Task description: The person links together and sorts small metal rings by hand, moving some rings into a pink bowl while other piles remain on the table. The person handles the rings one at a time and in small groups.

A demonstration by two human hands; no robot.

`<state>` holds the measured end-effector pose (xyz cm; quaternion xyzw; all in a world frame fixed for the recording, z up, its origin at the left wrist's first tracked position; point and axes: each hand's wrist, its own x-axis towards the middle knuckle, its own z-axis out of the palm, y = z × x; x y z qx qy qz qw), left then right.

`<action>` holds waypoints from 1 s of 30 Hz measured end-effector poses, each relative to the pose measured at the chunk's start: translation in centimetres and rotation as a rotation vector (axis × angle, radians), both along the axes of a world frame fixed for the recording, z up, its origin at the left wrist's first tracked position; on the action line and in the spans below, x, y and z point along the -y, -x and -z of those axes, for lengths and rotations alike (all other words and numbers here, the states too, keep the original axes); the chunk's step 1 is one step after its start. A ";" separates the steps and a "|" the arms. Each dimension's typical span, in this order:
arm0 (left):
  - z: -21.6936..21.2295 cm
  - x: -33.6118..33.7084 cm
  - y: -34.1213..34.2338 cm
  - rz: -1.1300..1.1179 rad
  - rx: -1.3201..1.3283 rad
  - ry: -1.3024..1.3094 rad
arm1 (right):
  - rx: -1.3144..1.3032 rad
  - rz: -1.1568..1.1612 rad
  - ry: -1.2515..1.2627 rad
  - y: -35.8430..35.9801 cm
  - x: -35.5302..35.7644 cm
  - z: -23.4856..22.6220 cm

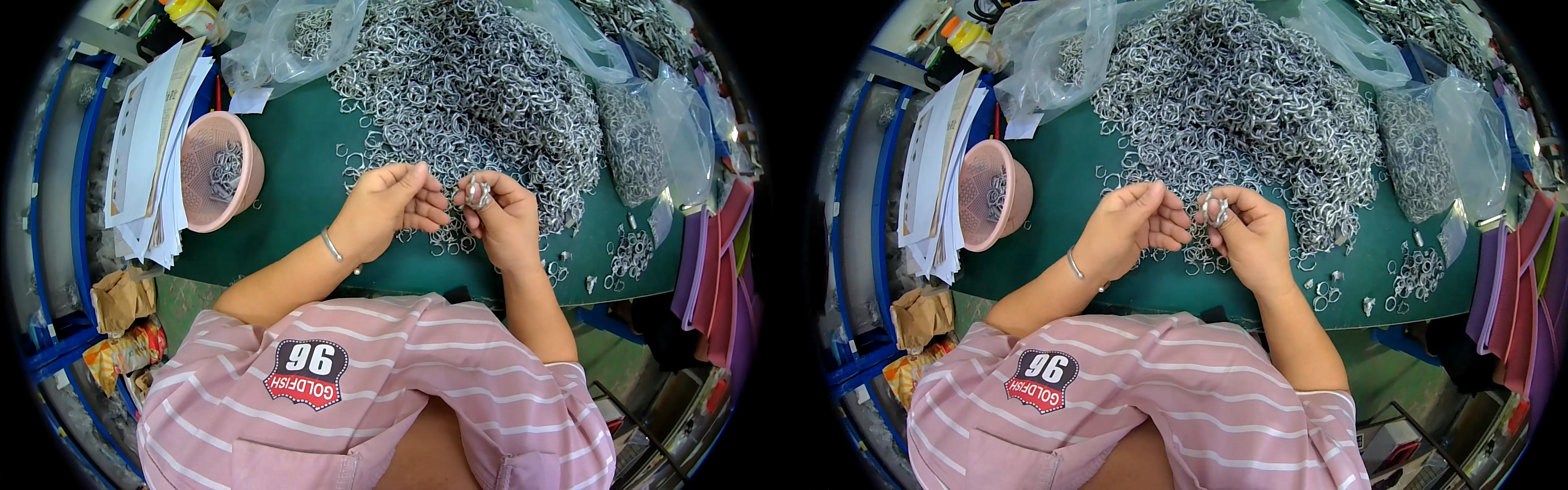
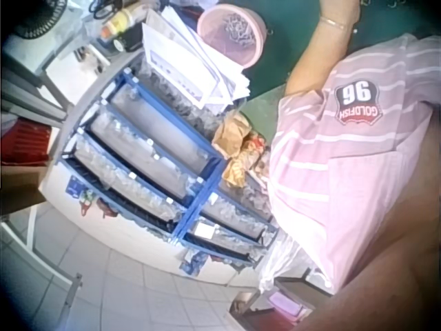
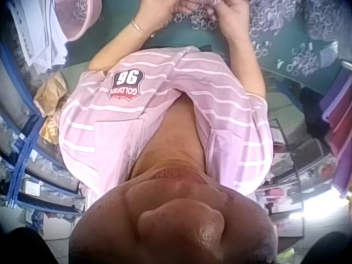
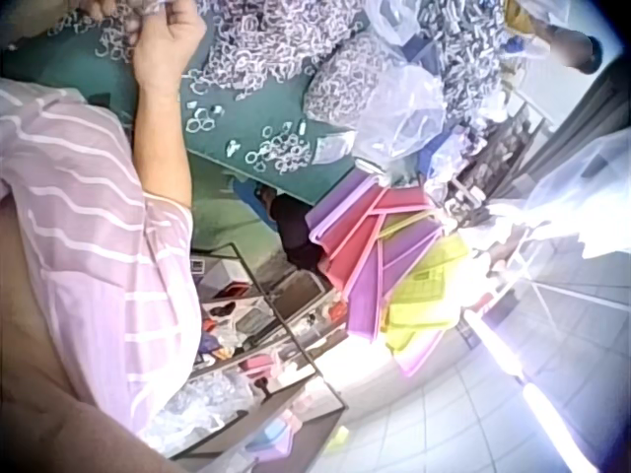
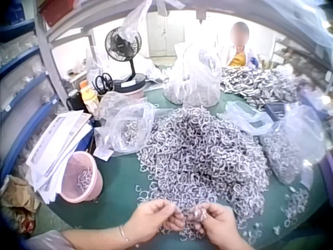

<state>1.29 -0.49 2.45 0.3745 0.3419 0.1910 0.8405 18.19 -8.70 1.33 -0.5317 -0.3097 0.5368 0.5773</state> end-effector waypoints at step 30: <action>2.1 -4.1 -3.3 0.289 -0.593 -1.583 | 1.030 0.063 -0.319 -2.8 1.5 -0.5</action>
